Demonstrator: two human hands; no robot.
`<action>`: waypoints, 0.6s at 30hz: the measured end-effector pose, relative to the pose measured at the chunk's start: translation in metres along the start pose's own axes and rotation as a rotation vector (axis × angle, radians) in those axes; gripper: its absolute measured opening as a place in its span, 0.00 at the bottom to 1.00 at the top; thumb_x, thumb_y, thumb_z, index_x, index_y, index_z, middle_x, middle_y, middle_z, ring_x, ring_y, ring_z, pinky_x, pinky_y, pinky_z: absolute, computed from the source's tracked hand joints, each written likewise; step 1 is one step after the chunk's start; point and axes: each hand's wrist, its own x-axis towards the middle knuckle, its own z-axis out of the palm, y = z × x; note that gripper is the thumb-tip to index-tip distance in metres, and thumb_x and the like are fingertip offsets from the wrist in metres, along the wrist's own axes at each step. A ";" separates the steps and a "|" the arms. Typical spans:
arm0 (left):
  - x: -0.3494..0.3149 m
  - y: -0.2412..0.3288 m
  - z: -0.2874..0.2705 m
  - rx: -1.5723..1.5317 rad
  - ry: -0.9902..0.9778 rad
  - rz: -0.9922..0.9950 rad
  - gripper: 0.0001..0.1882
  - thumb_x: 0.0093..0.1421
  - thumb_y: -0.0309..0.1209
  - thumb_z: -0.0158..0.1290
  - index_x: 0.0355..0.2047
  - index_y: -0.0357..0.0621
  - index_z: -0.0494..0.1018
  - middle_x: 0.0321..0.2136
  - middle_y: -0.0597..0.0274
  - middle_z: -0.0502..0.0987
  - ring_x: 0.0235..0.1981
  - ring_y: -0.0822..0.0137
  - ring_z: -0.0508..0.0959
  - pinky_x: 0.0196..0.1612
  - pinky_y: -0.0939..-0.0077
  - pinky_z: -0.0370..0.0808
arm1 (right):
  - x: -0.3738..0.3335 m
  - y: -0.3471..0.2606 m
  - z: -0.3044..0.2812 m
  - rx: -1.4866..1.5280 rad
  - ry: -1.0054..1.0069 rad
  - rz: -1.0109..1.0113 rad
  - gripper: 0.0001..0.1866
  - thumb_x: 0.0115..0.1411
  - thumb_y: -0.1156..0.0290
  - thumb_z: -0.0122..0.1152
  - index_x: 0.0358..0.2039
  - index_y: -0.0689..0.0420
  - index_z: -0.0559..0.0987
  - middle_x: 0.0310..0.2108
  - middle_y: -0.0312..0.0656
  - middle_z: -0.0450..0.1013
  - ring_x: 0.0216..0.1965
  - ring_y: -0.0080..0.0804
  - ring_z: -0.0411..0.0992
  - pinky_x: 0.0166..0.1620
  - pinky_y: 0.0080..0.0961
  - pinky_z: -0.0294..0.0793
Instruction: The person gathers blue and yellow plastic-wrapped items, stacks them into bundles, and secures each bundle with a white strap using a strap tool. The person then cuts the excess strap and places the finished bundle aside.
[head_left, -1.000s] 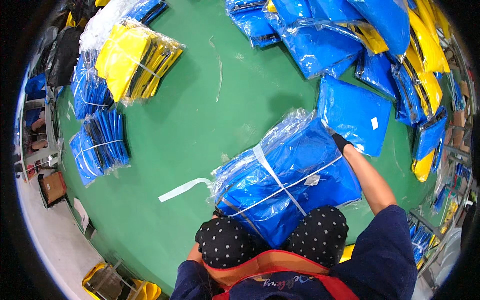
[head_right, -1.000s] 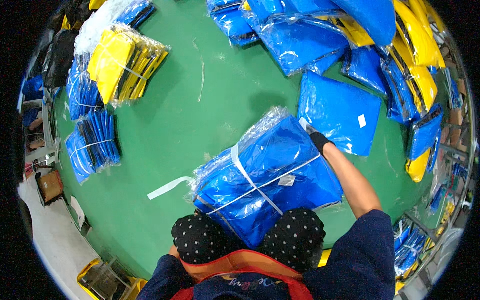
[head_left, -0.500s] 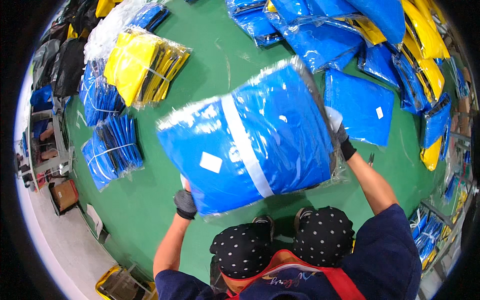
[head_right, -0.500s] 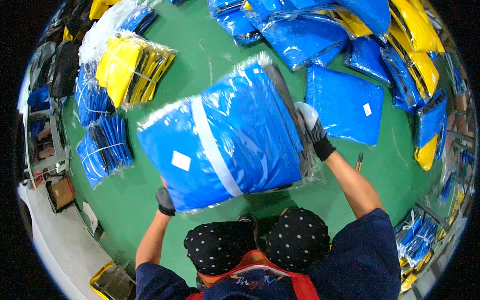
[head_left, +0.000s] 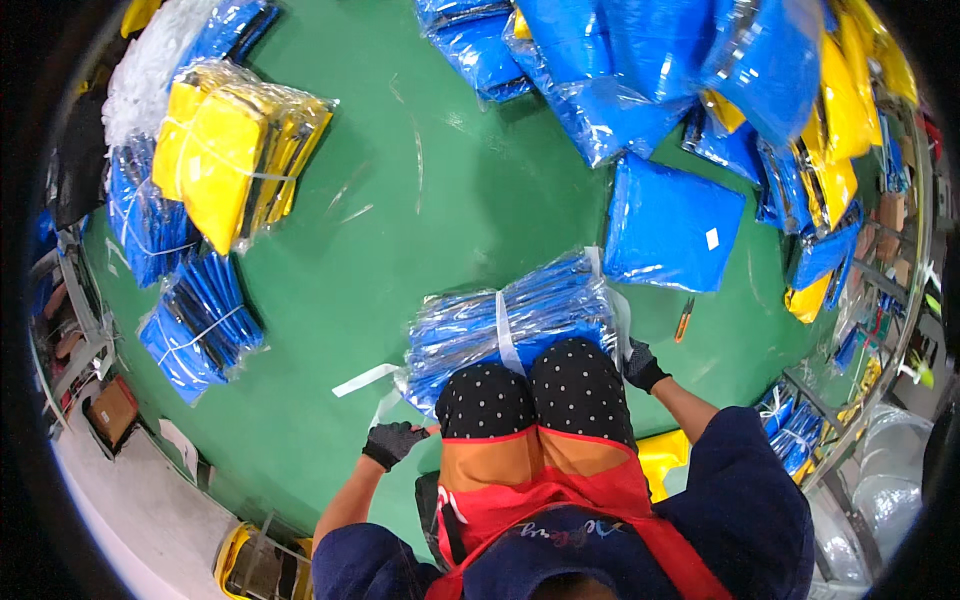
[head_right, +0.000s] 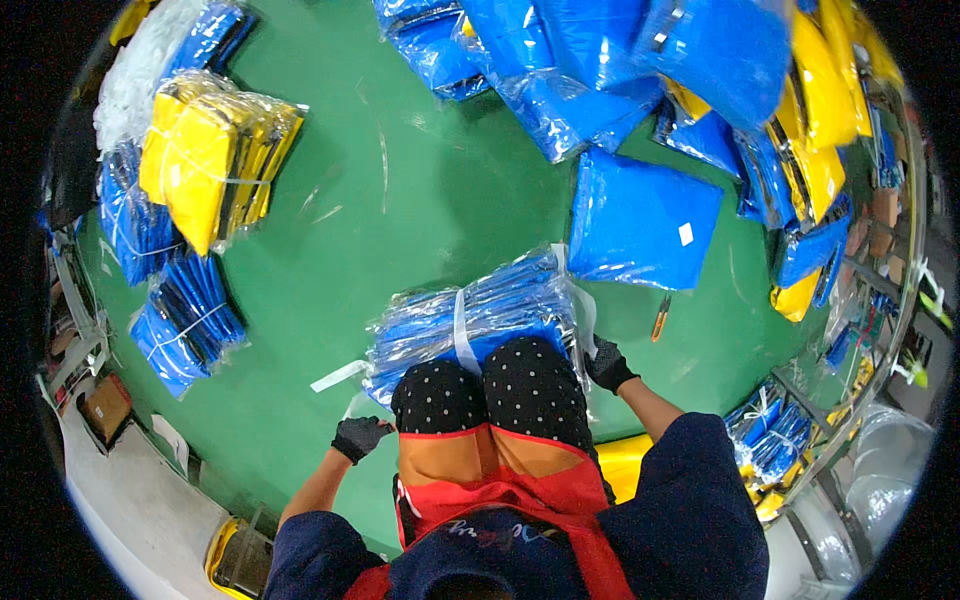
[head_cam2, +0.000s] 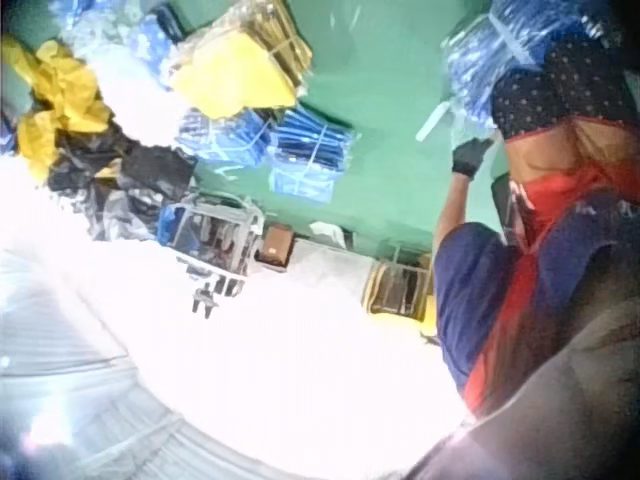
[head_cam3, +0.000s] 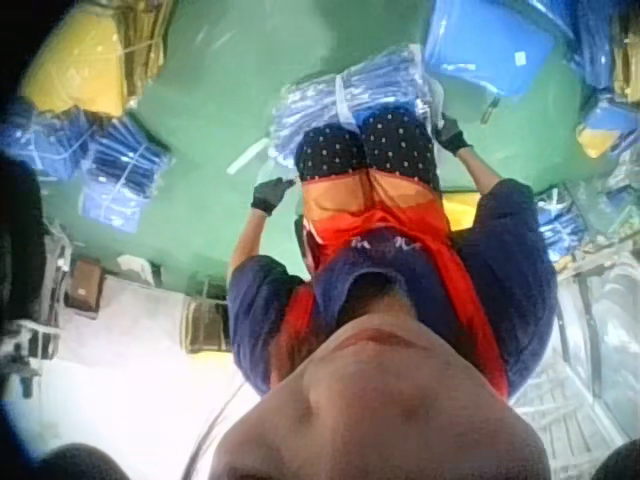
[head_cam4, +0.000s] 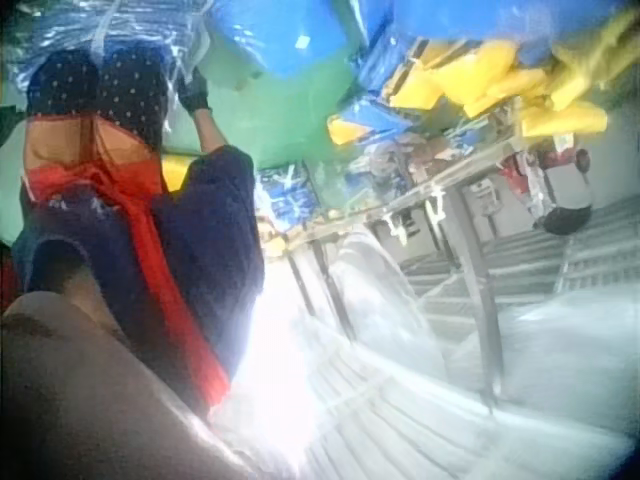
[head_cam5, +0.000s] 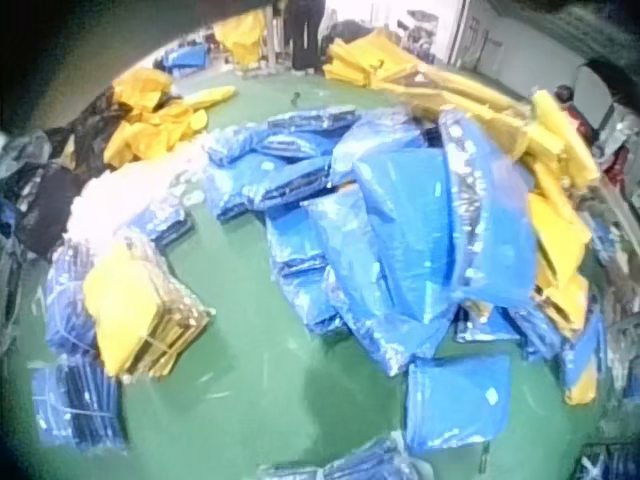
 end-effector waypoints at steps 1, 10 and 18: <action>-0.004 -0.003 0.003 0.017 -0.041 -0.043 0.14 0.58 0.39 0.38 0.30 0.52 0.73 0.15 0.61 0.72 0.15 0.58 0.74 0.15 0.61 0.68 | 0.007 0.003 -0.001 0.117 0.059 0.069 0.16 0.56 0.64 0.45 0.40 0.60 0.69 0.35 0.54 0.68 0.37 0.51 0.65 0.43 0.40 0.63; 0.013 -0.009 0.042 -1.255 0.552 -0.730 0.23 0.60 0.49 0.38 0.24 0.42 0.68 0.19 0.61 0.70 0.24 0.67 0.70 0.32 0.72 0.67 | 0.072 -0.063 -0.059 1.049 0.301 0.566 0.28 0.60 0.42 0.31 0.15 0.51 0.58 0.14 0.30 0.49 0.18 0.19 0.49 0.23 0.19 0.49; 0.059 0.017 0.041 -2.435 1.028 -0.473 0.18 0.61 0.45 0.41 0.20 0.49 0.60 0.15 0.71 0.58 0.18 0.75 0.59 0.25 0.78 0.58 | 0.059 -0.064 -0.049 0.788 0.183 0.445 0.15 0.61 0.61 0.41 0.21 0.55 0.65 0.15 0.30 0.56 0.18 0.21 0.56 0.26 0.21 0.56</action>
